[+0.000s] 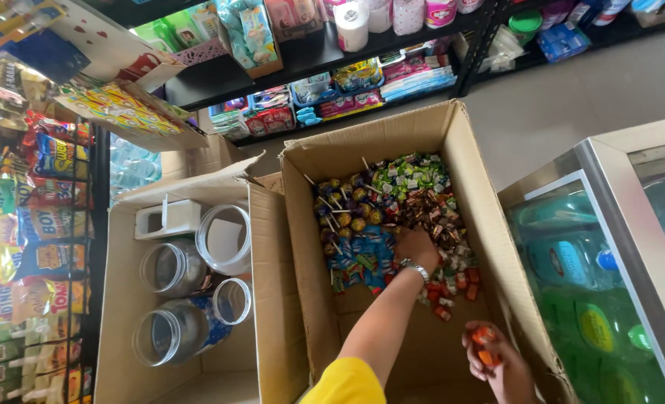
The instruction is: The recorder is sorting candies and other items into jars and boxes within a grocery store environment.
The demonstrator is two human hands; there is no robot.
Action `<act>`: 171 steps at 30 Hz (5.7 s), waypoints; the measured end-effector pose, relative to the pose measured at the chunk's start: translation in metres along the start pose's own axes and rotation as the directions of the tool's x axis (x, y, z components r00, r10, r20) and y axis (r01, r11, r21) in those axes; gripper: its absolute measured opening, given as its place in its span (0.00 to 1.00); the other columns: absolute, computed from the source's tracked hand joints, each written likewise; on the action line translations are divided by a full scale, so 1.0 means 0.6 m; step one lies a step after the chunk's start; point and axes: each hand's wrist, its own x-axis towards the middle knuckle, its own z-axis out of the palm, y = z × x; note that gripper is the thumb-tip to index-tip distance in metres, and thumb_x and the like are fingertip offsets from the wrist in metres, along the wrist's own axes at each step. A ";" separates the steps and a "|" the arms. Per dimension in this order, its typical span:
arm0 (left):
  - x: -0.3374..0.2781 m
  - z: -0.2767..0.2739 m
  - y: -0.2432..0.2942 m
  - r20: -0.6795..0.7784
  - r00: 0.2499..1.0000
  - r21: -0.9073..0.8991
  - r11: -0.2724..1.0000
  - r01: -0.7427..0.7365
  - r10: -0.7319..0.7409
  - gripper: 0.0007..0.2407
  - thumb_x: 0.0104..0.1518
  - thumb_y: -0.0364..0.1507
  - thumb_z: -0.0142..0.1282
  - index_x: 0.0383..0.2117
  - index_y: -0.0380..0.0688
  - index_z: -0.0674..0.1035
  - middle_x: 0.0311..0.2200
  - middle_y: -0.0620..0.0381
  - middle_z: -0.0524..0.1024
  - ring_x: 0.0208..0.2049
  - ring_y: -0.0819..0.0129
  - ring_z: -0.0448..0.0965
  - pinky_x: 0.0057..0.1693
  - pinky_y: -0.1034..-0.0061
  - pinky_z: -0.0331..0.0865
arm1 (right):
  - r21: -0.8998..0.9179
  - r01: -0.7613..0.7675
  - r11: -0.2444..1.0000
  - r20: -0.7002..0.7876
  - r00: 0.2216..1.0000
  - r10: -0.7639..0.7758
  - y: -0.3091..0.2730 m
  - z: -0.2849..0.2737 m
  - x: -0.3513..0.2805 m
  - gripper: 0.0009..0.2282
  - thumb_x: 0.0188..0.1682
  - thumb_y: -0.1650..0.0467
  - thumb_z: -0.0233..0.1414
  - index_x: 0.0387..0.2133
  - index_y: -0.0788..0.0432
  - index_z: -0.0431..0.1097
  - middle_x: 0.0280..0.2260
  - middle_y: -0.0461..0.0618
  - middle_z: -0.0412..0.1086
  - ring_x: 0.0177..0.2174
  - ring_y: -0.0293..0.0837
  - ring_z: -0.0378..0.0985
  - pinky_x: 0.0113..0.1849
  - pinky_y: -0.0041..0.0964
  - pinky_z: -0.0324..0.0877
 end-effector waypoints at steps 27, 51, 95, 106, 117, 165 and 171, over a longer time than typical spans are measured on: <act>-0.479 -0.094 -0.359 0.322 0.759 -0.817 -0.240 0.525 0.566 0.08 0.67 0.26 0.54 0.50 0.45 0.74 0.41 0.55 0.76 0.39 0.67 0.78 0.44 0.71 0.75 | -0.901 -0.289 -0.324 -0.142 0.901 -0.410 -0.033 0.207 0.283 0.26 0.52 0.51 0.50 0.45 0.62 0.74 0.51 0.69 0.69 0.45 0.66 0.78 0.45 0.59 0.73; -0.064 0.015 -0.092 0.121 0.993 -0.224 0.975 0.013 0.014 0.20 0.60 0.38 0.57 0.50 0.34 0.76 0.47 0.39 0.79 0.47 0.46 0.82 0.47 0.52 0.77 | 0.049 0.014 0.999 -0.018 1.000 -0.013 -0.020 0.050 0.001 0.22 0.50 0.58 0.42 0.46 0.65 0.67 0.33 0.56 0.71 0.21 0.43 0.69 0.21 0.33 0.62; -0.491 -0.250 -0.349 0.302 0.858 -0.853 -0.284 0.437 0.415 0.13 0.70 0.40 0.52 0.32 0.48 0.69 0.28 0.59 0.70 0.28 0.70 0.75 0.26 0.77 0.63 | -0.867 -0.094 -0.489 0.043 0.965 -0.260 -0.046 0.229 0.320 0.13 0.52 0.65 0.51 0.40 0.62 0.76 0.39 0.64 0.77 0.39 0.62 0.81 0.40 0.56 0.76; -0.323 -0.221 -0.237 0.383 0.875 -0.912 -0.029 0.409 0.297 0.11 0.60 0.37 0.65 0.28 0.48 0.76 0.24 0.62 0.74 0.24 0.71 0.77 0.25 0.75 0.70 | -0.013 -0.041 0.999 0.091 0.995 0.042 -0.085 0.087 0.142 0.15 0.54 0.57 0.50 0.41 0.55 0.69 0.34 0.50 0.73 0.23 0.38 0.74 0.18 0.26 0.67; -0.109 -0.067 -0.181 -0.045 0.995 -0.387 0.917 -0.098 0.087 0.14 0.54 0.32 0.62 0.41 0.35 0.78 0.33 0.38 0.80 0.35 0.43 0.82 0.41 0.53 0.76 | -0.068 -0.129 0.989 0.362 0.921 0.145 -0.018 0.059 -0.015 0.19 0.50 0.62 0.51 0.50 0.61 0.66 0.38 0.59 0.73 0.22 0.45 0.76 0.18 0.34 0.69; -0.488 -0.196 -0.336 0.209 0.822 -0.907 -0.210 0.366 0.530 0.11 0.74 0.38 0.46 0.49 0.45 0.76 0.33 0.57 0.75 0.29 0.73 0.78 0.26 0.79 0.71 | -0.891 -0.005 -0.453 0.127 0.957 -0.260 -0.055 0.189 0.384 0.21 0.47 0.60 0.60 0.46 0.63 0.73 0.38 0.65 0.78 0.39 0.61 0.81 0.41 0.53 0.77; -0.470 -0.178 -0.322 0.271 0.817 -0.878 -0.217 0.427 0.509 0.12 0.73 0.41 0.45 0.44 0.46 0.74 0.32 0.56 0.76 0.27 0.68 0.80 0.25 0.76 0.72 | -0.839 -0.060 -0.541 0.091 0.965 -0.247 -0.026 0.186 0.410 0.12 0.52 0.65 0.54 0.39 0.63 0.76 0.37 0.62 0.79 0.37 0.59 0.83 0.37 0.52 0.79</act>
